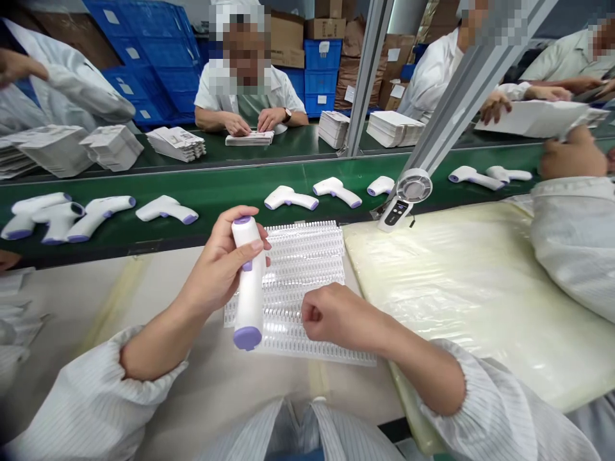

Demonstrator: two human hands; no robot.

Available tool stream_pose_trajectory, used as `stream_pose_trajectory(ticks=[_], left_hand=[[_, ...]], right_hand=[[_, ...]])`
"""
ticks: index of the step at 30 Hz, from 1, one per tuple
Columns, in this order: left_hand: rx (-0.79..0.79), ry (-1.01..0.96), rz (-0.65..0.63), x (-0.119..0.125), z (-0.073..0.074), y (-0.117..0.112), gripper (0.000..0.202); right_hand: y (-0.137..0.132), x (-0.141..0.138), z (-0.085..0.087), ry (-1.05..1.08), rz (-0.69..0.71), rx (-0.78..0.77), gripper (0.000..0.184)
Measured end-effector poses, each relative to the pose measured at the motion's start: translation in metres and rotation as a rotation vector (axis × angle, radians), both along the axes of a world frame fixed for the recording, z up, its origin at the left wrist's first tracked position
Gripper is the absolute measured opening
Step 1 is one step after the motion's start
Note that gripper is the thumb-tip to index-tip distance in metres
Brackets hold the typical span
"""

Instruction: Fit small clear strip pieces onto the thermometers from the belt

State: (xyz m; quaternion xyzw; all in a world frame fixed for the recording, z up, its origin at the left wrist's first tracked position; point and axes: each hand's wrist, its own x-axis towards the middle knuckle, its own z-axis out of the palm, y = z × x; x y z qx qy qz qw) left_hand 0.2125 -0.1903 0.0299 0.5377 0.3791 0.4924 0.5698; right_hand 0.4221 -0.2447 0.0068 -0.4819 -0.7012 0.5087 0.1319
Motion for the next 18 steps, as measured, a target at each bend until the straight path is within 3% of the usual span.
stream_pose_trajectory(ticks=[3,7,11,18], left_hand=[[-0.076,0.031,0.008,0.007,-0.001,-0.009,0.048],[-0.165,0.046,-0.094,0.022,-0.005,-0.025,0.051],[-0.194,0.045,-0.154,0.033,-0.008,-0.038,0.048],[-0.211,0.063,-0.125,0.035,-0.016,-0.040,0.047]], right_hand=[[0.002,0.004,0.011,0.420,-0.195,-0.111,0.005],[0.008,-0.009,0.015,0.929,-0.549,-0.010,0.015],[0.010,-0.027,0.006,1.018,-0.624,-0.002,0.014],[0.009,-0.030,0.002,0.994,-0.668,-0.008,0.012]])
